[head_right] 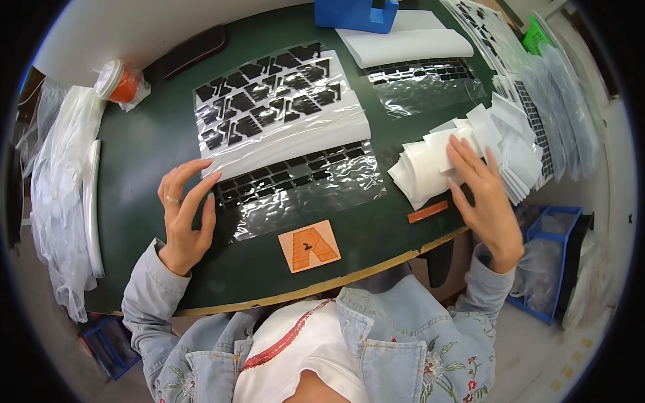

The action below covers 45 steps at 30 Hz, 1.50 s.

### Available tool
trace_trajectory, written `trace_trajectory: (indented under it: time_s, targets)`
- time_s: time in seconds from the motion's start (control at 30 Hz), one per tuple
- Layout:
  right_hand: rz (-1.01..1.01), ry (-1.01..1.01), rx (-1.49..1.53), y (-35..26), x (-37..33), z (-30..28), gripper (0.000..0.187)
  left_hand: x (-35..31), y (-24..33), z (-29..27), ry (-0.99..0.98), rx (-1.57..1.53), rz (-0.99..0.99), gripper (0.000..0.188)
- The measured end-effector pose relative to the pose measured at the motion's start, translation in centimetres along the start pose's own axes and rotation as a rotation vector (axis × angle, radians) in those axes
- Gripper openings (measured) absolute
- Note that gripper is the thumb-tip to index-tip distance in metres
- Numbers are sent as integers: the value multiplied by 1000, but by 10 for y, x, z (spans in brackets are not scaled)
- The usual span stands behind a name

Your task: The person peels black cutouts from backing sheets, positions them onto a template, and applies transfer film over the assembled designs by hand.

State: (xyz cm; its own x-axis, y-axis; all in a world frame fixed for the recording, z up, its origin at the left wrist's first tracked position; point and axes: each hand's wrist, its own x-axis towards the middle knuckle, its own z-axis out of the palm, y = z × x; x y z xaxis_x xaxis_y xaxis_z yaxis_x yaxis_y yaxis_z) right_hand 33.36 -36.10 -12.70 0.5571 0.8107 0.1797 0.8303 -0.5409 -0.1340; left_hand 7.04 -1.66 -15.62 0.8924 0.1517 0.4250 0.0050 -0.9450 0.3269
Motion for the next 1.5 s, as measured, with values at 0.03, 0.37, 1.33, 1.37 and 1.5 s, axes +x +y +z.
trace_trajectory:
  time_s: [0.03,0.37,1.33,1.37,1.5]
  targets:
    - [-24,-33,17,-1,3,-12,37,6,-1,-2,-8,24,43,46]
    - [-512,-108,300,-67,146,7,12,16,-16,21,-2,64,195,51]
    - [-706,66,-32,-46,157,60,18,8,-19,18,-130,-118,71,50]
    - [-702,67,-30,-46,157,58,18,8,-19,18,-132,-129,71,51]
    - [-544,-41,142,-36,173,56,13,7,-17,17,-137,-132,72,50]
